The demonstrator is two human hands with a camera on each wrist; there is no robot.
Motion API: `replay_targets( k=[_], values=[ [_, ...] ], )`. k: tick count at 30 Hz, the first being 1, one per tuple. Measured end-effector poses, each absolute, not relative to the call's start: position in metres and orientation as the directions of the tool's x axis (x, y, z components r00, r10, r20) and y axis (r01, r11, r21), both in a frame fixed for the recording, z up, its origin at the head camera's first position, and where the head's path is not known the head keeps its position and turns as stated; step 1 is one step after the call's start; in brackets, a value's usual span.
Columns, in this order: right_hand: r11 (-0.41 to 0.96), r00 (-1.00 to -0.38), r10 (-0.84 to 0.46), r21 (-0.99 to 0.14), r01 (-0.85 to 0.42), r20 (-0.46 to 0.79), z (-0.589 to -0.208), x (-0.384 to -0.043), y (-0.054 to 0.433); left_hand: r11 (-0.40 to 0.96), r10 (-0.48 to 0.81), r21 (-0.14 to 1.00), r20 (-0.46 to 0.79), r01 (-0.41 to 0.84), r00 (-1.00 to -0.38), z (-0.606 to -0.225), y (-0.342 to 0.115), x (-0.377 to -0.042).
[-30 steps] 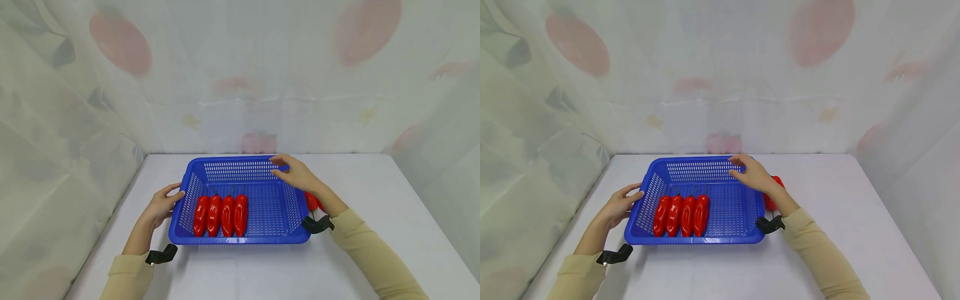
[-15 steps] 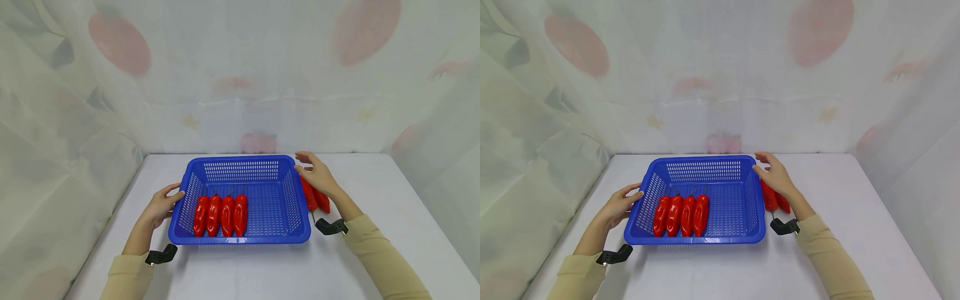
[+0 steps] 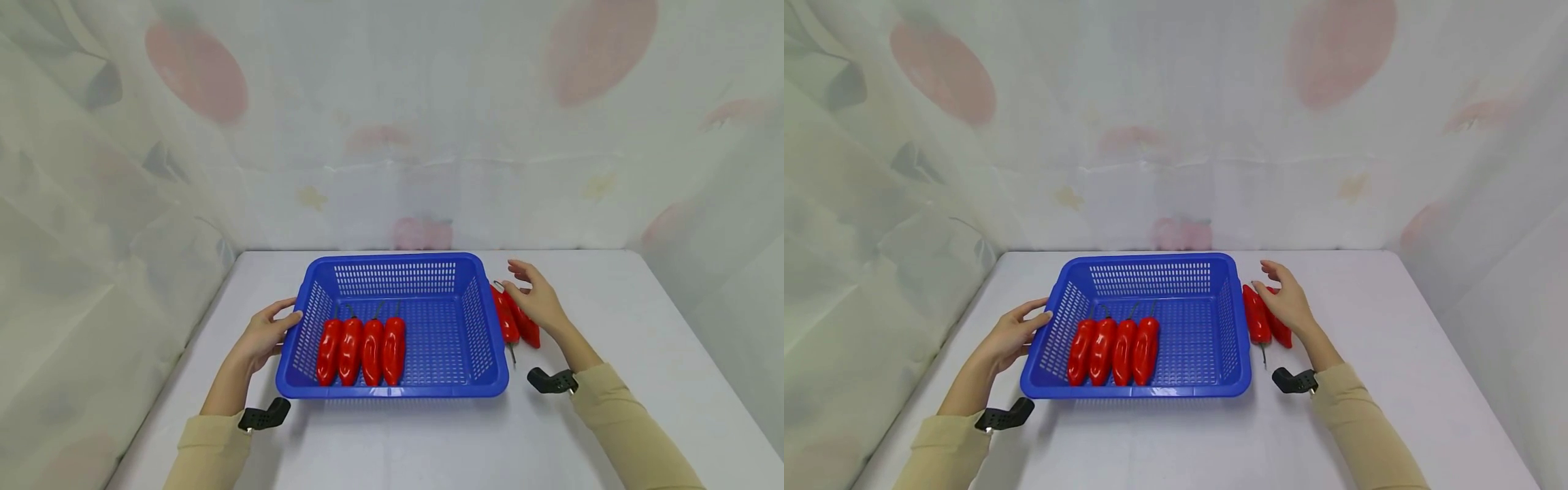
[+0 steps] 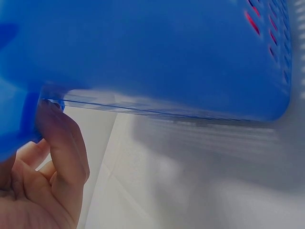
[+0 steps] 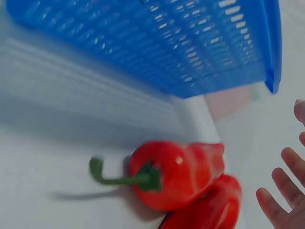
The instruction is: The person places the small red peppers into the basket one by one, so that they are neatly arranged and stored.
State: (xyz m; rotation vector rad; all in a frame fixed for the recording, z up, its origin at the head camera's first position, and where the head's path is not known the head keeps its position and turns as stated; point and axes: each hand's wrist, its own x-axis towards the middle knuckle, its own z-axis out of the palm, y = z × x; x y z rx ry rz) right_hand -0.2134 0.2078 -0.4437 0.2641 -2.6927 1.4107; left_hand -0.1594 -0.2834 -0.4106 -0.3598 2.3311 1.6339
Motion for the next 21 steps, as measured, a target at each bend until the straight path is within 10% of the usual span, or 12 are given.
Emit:
replay_targets(
  k=[21],
  values=[
    [0.651, -0.996, -0.029, -0.757, 0.048, -0.088, -0.481, -0.21, 0.23, 0.344, -0.055, 0.875, -0.343, -0.341, -0.938, -0.413, -0.284, -0.159]
  ],
)
